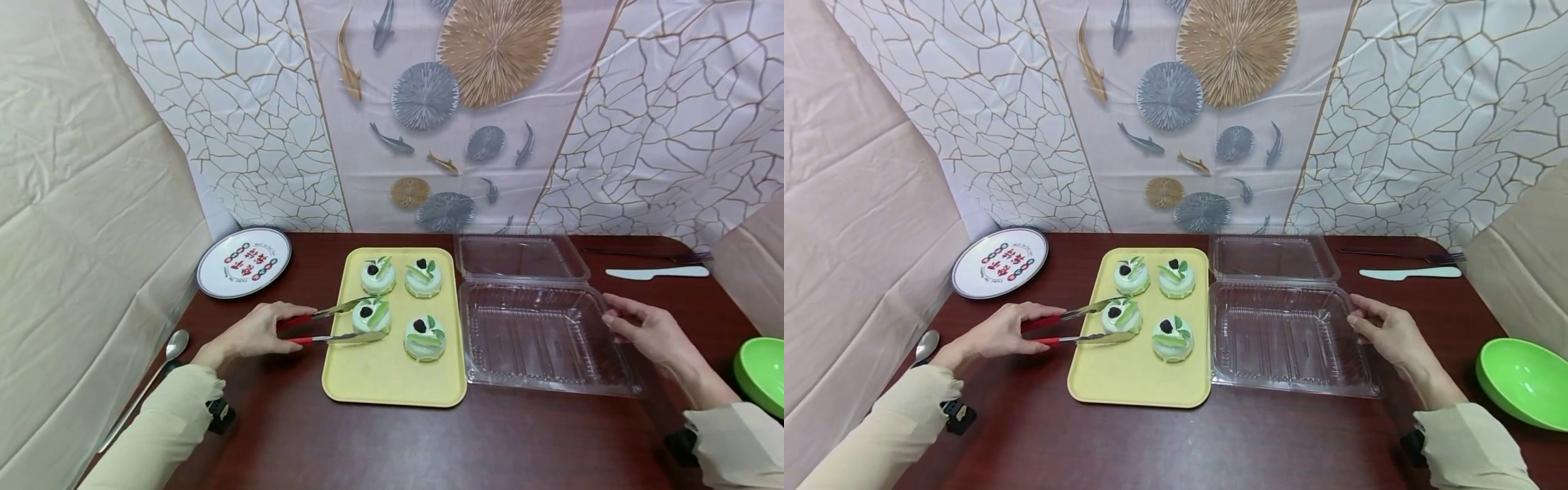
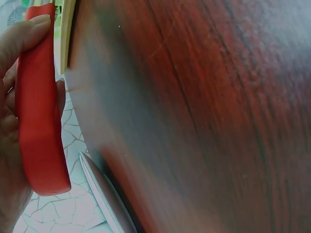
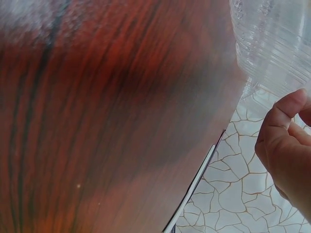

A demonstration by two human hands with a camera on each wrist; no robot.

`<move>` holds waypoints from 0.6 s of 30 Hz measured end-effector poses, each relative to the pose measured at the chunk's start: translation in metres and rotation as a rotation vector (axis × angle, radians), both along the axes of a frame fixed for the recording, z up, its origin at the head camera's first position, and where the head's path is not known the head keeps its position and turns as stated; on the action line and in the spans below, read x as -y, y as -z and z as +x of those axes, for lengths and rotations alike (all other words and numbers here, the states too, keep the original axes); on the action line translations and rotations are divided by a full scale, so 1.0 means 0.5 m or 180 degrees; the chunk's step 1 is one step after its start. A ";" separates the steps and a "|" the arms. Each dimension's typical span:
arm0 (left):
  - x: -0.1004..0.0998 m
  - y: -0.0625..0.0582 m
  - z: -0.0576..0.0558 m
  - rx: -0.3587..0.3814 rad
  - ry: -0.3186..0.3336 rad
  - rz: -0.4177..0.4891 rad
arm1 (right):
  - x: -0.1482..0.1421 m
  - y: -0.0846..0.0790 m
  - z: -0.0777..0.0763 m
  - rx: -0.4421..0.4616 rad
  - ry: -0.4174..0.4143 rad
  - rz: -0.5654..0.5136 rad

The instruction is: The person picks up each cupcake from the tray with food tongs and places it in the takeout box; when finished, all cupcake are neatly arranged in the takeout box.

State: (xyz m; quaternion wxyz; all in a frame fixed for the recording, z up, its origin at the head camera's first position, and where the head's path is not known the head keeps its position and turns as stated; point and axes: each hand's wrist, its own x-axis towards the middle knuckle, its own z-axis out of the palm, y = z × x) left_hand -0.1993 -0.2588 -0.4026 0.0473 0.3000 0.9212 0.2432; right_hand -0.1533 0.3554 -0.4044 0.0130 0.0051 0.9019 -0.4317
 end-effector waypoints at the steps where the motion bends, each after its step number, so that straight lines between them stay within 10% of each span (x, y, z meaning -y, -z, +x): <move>1: -0.001 0.001 0.000 -0.0013 0.0007 -0.0002 | 0.000 0.000 0.000 -0.0006 0.0000 -0.0004; 18: 0.002 -0.004 0.024 -0.0180 -0.0166 0.0287 | -0.001 -0.006 0.003 0.0026 0.0025 0.0033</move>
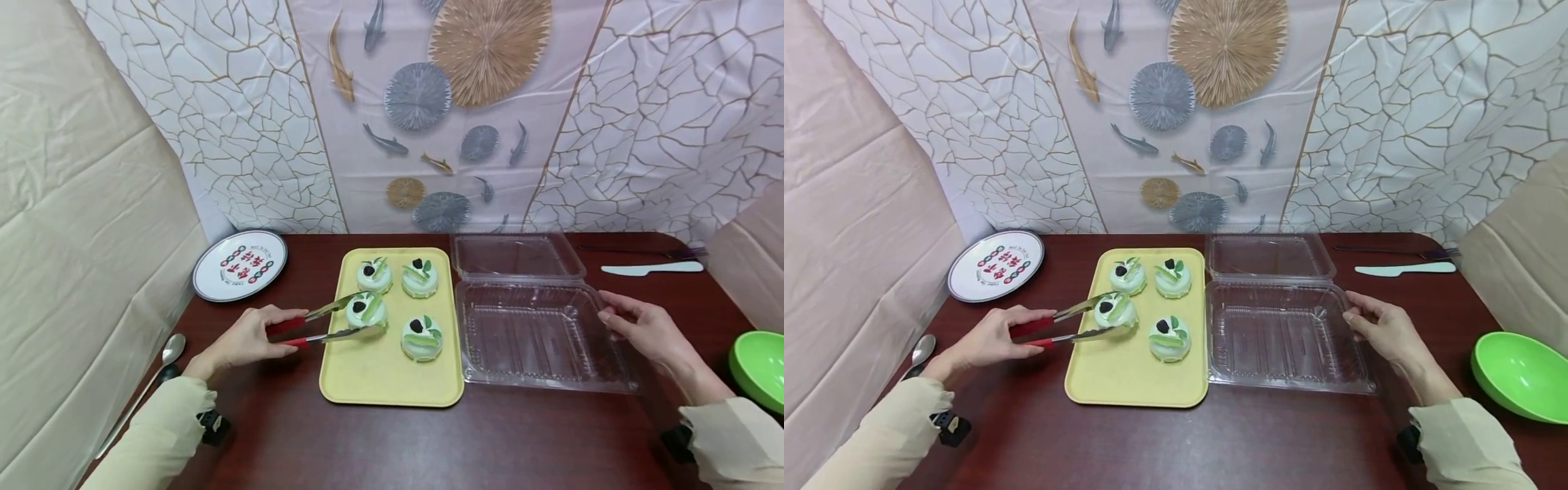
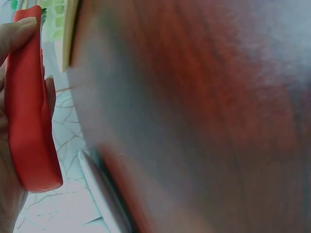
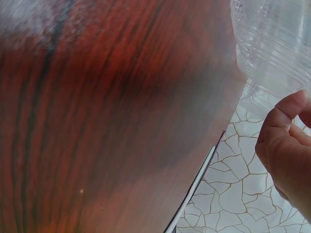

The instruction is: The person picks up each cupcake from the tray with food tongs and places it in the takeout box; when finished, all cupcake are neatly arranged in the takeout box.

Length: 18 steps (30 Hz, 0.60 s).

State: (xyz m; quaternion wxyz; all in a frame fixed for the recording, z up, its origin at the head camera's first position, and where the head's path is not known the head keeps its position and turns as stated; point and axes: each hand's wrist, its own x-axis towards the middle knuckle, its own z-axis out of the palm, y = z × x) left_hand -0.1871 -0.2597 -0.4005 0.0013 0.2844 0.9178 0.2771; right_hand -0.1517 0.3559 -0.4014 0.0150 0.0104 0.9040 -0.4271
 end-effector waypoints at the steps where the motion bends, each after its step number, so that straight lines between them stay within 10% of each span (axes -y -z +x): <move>1: 0.000 -0.005 0.000 -0.0006 -0.0023 0.0031 | 0.000 0.000 0.000 0.0009 0.0002 0.0006; 9: -0.043 -0.050 -0.022 -0.0125 0.0045 0.0290 | 0.001 0.000 0.002 -0.0031 0.0025 -0.0029; 18: -0.186 -0.091 -0.072 -0.0233 0.0610 0.0252 | 0.001 -0.004 0.004 -0.0010 -0.0008 0.0001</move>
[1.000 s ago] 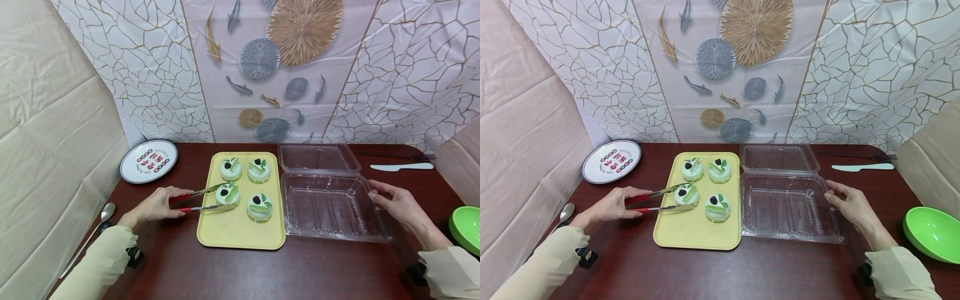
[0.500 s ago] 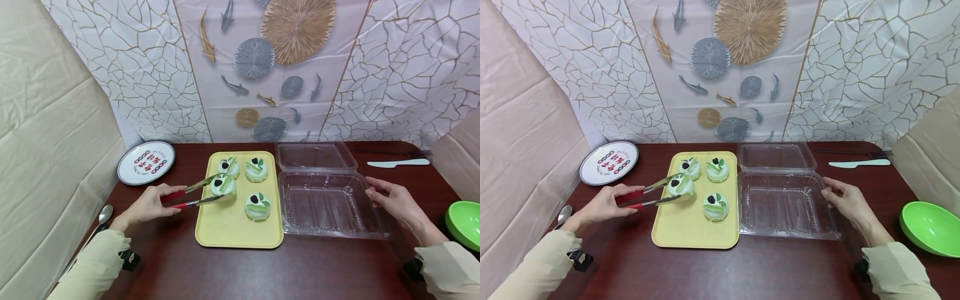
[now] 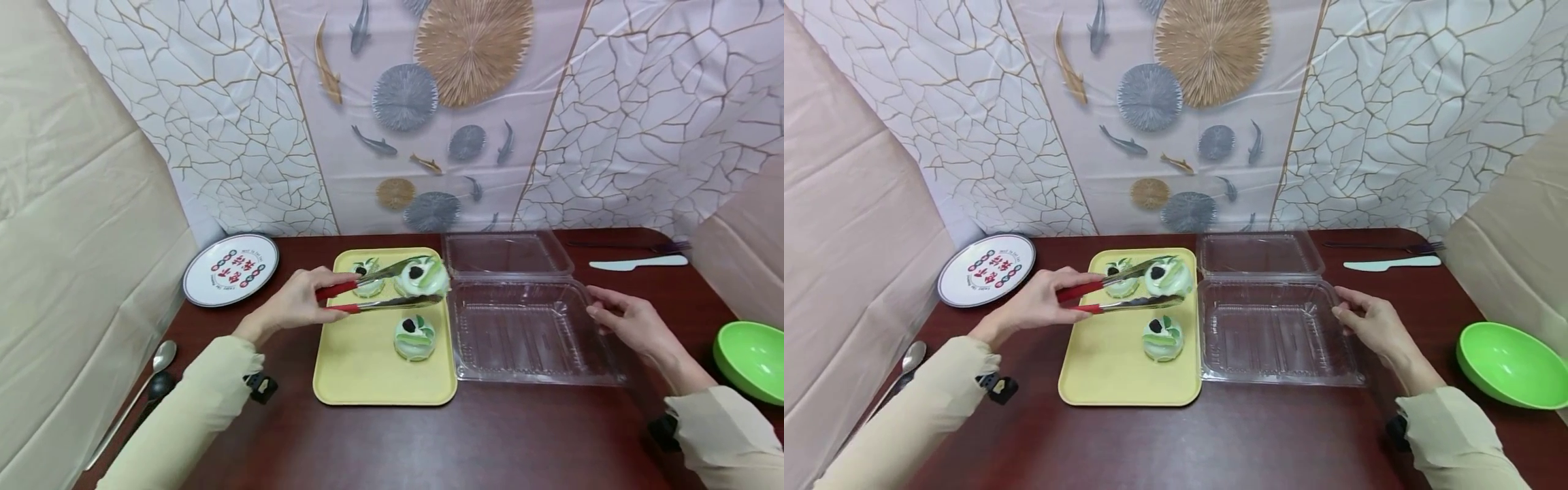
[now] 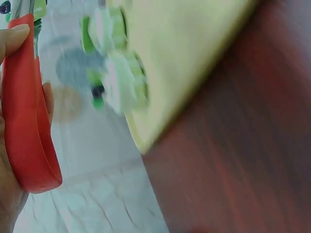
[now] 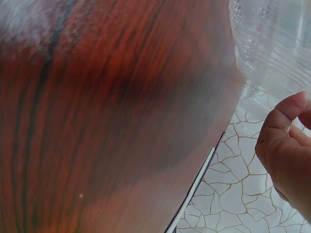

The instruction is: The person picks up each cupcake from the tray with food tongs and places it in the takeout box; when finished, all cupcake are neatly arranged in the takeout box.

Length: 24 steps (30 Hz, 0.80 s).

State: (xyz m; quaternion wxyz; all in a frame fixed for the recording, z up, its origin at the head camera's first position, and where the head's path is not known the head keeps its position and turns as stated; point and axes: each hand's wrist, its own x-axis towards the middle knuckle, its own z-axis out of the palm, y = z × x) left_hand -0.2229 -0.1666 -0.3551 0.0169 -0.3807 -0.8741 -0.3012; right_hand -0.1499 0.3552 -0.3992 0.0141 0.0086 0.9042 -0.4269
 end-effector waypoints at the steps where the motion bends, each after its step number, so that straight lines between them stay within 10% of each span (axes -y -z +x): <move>1: -0.020 -0.001 -0.006 -0.0019 0.0074 -0.0015 | 0.001 0.000 -0.001 0.0007 -0.0001 -0.0005; 12: -0.246 -0.012 -0.041 0.0217 0.0811 -0.0381 | 0.004 0.000 0.001 -0.0069 0.0053 -0.0148; 24: -0.375 0.006 -0.054 0.0423 0.1319 -0.0783 | 0.002 -0.005 0.001 -0.0005 0.0068 -0.0135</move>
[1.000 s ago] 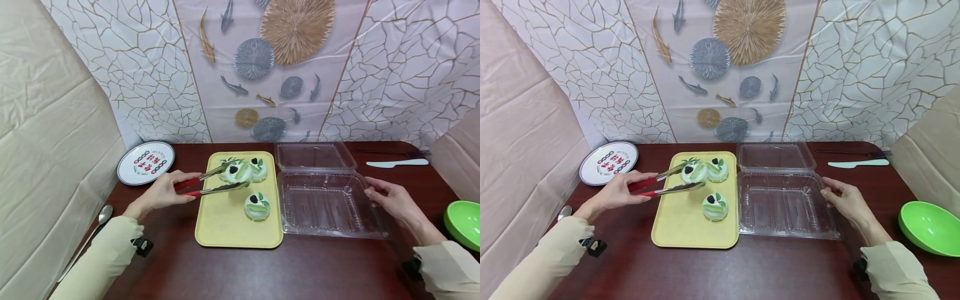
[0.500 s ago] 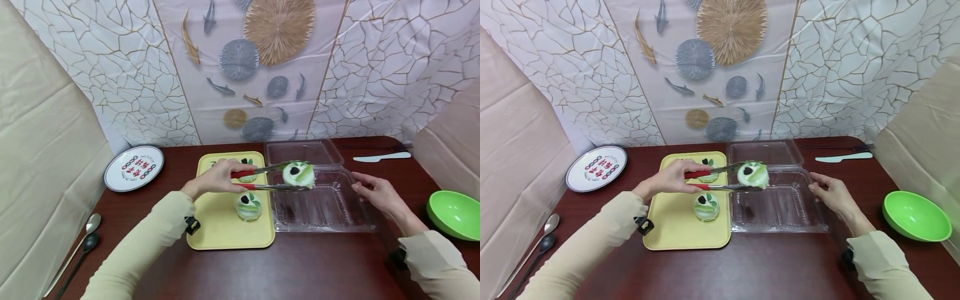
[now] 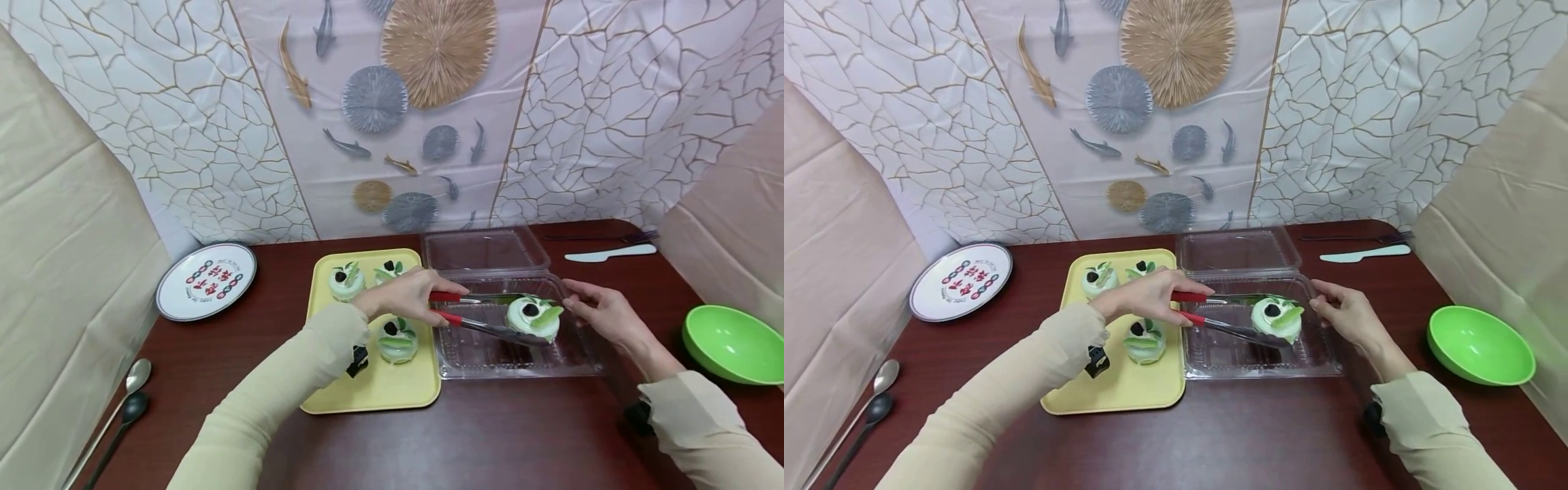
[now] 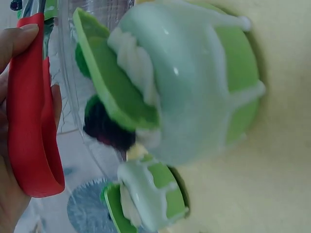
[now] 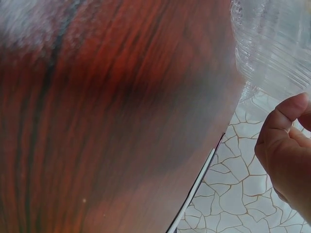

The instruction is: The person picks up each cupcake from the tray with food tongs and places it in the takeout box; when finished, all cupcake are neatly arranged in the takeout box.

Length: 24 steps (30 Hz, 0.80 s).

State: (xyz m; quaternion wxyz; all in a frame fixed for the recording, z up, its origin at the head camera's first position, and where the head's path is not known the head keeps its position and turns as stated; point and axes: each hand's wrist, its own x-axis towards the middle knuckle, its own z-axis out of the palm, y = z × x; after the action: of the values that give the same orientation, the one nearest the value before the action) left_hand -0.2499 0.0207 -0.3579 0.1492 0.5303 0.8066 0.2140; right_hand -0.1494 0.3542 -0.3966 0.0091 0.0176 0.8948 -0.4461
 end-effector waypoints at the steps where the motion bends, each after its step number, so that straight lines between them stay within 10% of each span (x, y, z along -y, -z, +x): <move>1: -0.006 0.000 0.000 -0.0008 0.0016 -0.0039 | 0.001 -0.001 -0.001 0.0016 -0.0007 0.0001; 24: -0.084 0.016 0.008 0.0178 0.0164 -0.0463 | 0.004 -0.002 0.000 0.0084 0.0058 0.0004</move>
State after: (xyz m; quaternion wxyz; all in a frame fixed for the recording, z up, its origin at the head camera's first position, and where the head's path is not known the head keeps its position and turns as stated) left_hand -0.2460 0.0624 -0.3660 0.2153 0.5325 0.8017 0.1656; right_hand -0.1493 0.3524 -0.3958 0.0167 0.0316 0.8946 -0.4454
